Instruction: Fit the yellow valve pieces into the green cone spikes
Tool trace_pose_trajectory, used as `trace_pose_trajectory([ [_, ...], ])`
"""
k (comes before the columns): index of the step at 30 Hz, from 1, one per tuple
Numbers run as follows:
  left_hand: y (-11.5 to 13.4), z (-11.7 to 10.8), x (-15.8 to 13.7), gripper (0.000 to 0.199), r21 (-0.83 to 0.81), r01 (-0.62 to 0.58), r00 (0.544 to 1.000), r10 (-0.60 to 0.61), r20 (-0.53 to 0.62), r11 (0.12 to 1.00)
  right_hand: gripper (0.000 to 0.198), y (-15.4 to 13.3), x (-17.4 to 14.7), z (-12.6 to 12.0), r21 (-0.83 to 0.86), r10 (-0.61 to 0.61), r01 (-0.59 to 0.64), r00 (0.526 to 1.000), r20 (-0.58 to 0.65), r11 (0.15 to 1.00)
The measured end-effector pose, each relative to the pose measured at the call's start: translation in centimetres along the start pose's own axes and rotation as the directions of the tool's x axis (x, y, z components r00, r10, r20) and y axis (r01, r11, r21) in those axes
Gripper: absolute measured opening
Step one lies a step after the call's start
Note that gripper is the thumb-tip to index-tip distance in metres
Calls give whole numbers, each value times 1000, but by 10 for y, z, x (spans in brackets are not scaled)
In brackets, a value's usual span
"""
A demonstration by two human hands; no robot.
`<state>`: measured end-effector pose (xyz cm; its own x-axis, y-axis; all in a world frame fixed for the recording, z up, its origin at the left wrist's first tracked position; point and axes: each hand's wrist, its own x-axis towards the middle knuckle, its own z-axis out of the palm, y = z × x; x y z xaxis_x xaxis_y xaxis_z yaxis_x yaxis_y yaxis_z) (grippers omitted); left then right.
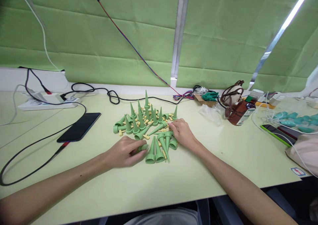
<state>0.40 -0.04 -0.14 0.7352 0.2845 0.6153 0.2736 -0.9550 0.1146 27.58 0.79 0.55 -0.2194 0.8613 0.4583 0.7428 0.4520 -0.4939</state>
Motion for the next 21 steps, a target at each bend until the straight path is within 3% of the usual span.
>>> trace_pose_trajectory([
  [21,-1,1,-2,6,-15,14,1000,-14,24,1000,25,4,1,1,-39,-38,44,990,135,998],
])
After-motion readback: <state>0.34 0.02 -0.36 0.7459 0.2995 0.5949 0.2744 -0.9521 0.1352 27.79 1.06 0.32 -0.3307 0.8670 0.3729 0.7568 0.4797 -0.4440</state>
